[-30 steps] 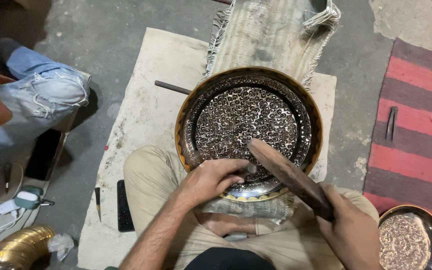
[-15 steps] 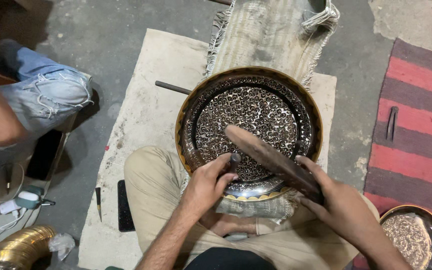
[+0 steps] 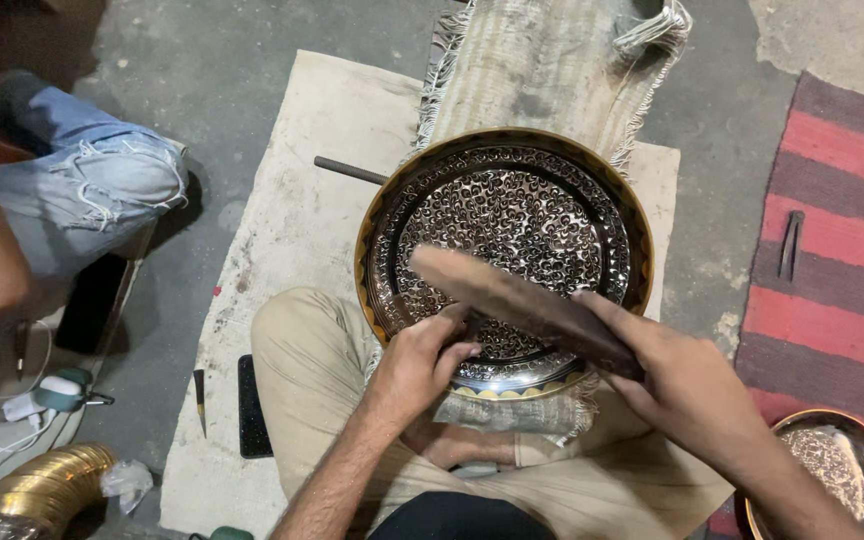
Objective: The person sits cross-legged on the floor and uses a hammer and chisel to create a textured pattern on a round metal plate. They repeatedly strike the chisel with the hammer, working across the surface of the plate.
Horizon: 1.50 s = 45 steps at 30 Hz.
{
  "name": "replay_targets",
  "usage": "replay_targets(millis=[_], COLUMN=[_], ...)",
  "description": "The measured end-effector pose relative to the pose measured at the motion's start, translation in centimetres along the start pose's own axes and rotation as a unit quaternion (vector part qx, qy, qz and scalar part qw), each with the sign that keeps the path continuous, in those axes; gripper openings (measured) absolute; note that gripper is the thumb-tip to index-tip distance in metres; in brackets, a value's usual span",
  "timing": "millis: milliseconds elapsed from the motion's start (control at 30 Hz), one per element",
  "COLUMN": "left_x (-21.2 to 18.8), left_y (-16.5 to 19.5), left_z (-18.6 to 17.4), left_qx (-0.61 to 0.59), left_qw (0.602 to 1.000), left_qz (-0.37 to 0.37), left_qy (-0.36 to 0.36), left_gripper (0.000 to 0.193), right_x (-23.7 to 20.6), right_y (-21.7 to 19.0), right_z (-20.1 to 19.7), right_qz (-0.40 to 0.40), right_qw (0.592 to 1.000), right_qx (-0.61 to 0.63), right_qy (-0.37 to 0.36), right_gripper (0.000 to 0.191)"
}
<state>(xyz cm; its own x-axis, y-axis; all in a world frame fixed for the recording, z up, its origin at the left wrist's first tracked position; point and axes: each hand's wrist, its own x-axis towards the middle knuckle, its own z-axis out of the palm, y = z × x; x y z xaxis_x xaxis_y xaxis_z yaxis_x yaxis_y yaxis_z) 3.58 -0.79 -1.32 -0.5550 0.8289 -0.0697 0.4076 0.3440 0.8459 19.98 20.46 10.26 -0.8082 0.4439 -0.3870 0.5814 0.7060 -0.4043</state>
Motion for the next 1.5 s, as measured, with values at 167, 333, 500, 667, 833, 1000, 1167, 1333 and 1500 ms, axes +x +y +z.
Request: replay_targets(millis=[167,333,500,667,833,1000,1167,1333,1500], left_x=[0.0,-0.1,0.0,0.2,0.1,0.2,0.3,0.2,0.1], left_y=[-0.3,-0.2,0.5,1.2,1.2,1.1,1.4,1.6,1.4], left_z=[0.3,0.4,-0.1,-0.6,-0.5,-0.6,-0.6,-1.0,-1.0], left_qx=[-0.002,0.005,-0.02,-0.015,-0.003,-0.009,-0.01,-0.01,-0.007], left_qw=[0.999,0.999,1.0,1.0,0.999,1.0,0.999,1.0,1.0], left_qz=[-0.021,-0.032,-0.012,-0.009,-0.029,-0.002,-0.034,-0.024,0.013], left_qy=[-0.033,-0.028,-0.008,-0.013,-0.019,0.001,-0.026,-0.017,-0.005], left_gripper=[0.036,0.043,0.049,0.047,0.046,0.048,0.048,0.05,0.047], right_x=[0.3,0.6,1.3,1.8,2.0,1.9,1.8,1.3,1.0], right_y=[-0.9,-1.1,0.1,-0.1,-0.3,0.5,0.5,1.3,1.5], right_z=[-0.2,0.5,1.1,0.5,0.4,-0.1,-0.5,-0.2,0.1], right_qz=[-0.019,-0.042,-0.029,-0.07,-0.171,-0.002,0.023,-0.023,-0.048], right_qw=[1.0,0.992,0.984,0.996,0.974,0.991,0.997,0.994,0.996], right_qx=[0.022,0.113,0.153,0.027,0.087,0.094,-0.067,0.078,0.039], right_qy=[0.008,0.042,0.087,0.054,0.118,0.095,-0.011,0.074,0.06], right_gripper=[0.087,0.08,0.08,0.09,0.082,0.074,0.078,0.08,0.076])
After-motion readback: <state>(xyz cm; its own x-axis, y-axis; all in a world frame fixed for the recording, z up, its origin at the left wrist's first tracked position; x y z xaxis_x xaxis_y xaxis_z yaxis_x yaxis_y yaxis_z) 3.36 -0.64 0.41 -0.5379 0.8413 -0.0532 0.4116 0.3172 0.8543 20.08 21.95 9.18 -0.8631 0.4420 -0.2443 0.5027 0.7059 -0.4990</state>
